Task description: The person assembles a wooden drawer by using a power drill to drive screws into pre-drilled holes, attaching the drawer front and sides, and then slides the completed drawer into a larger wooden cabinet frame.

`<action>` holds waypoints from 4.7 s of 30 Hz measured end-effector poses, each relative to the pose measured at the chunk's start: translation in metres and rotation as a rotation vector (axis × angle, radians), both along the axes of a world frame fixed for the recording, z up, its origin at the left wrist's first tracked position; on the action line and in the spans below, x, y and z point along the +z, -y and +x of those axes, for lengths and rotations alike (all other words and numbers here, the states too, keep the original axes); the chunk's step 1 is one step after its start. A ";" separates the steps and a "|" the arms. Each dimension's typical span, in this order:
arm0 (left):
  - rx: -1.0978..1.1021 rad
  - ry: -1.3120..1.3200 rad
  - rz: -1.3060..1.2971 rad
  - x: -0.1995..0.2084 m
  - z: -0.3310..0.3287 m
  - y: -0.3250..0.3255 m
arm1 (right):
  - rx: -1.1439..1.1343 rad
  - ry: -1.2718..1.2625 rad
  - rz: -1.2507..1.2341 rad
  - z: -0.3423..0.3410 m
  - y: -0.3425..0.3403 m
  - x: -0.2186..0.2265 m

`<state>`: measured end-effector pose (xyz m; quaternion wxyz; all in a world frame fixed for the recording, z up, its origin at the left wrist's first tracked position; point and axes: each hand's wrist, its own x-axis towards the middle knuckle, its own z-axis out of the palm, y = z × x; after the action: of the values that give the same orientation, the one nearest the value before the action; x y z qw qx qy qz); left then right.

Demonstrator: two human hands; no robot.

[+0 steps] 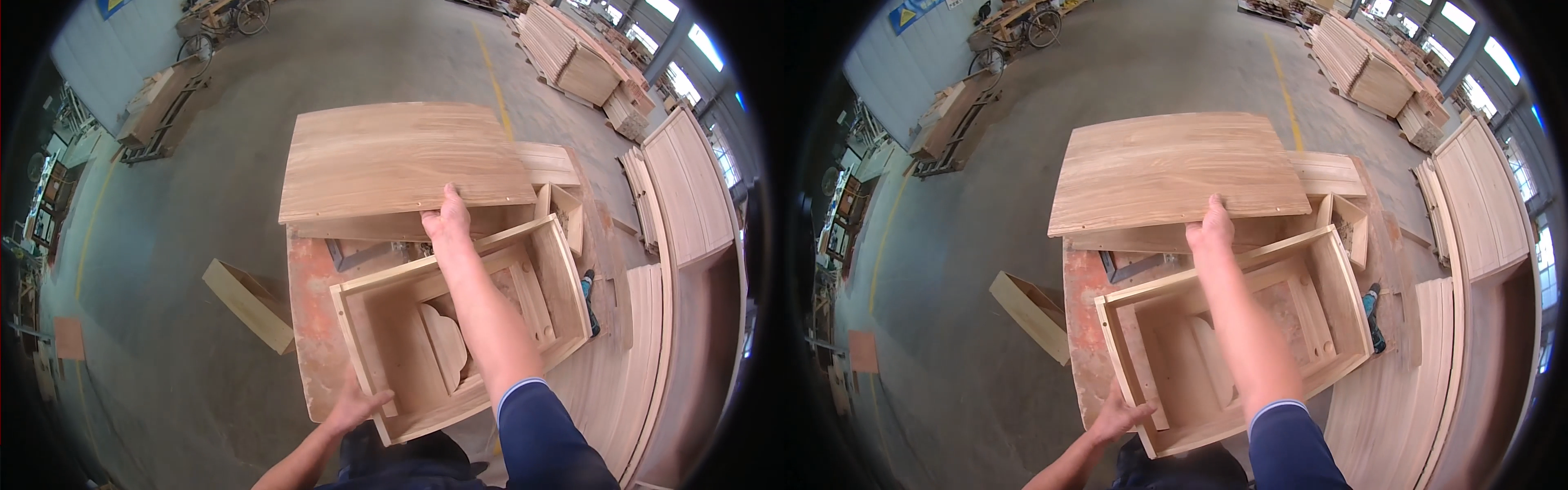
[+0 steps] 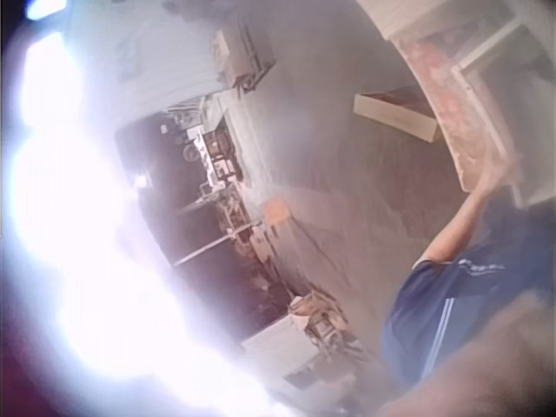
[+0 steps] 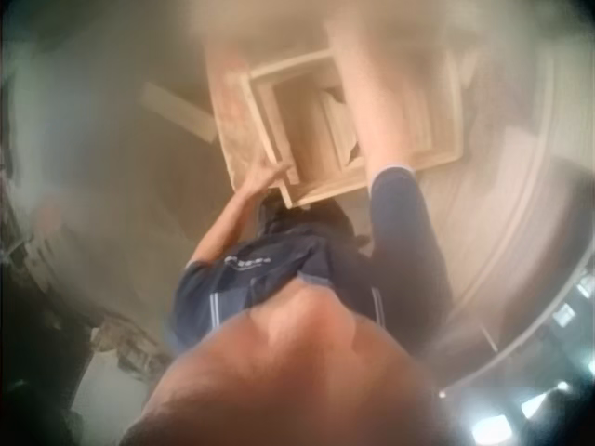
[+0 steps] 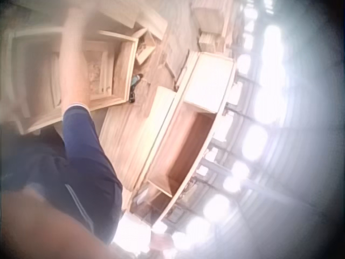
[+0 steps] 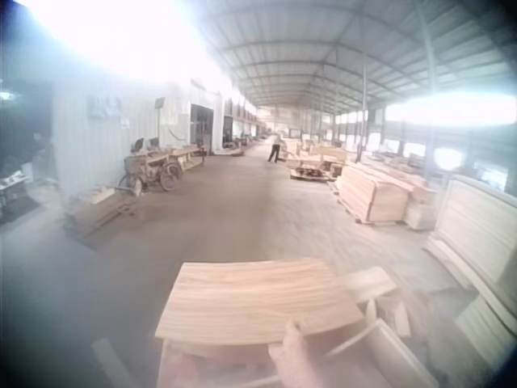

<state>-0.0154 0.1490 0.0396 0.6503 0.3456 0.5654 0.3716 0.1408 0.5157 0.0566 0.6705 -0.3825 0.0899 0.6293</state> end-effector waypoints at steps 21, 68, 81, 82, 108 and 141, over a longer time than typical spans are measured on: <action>0.135 0.109 -0.200 0.015 0.024 0.018 | 0.496 0.940 0.052 0.124 0.201 0.050; 0.956 -0.059 -0.409 -0.506 -0.338 -0.211 | 1.499 1.321 0.388 -0.415 -0.105 -0.189; 1.150 -0.521 -0.562 -0.477 -0.480 -0.063 | 1.595 1.238 0.369 -0.480 0.009 -0.476; 1.167 -0.596 -0.554 -0.479 -0.485 -0.051 | 1.654 1.432 0.239 -0.498 0.035 -0.491; 0.153 -0.391 -0.299 -0.349 -0.316 -0.159 | 1.228 0.387 -0.702 -0.022 0.319 -0.155; 0.123 -0.700 -0.142 -0.109 0.137 -0.213 | -0.202 0.939 -0.522 0.495 0.086 -0.059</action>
<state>0.1219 0.3619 -0.0692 0.4160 0.3714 0.7978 0.2290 0.6363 0.4293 -0.0023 0.5787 -0.7654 -0.0297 0.2800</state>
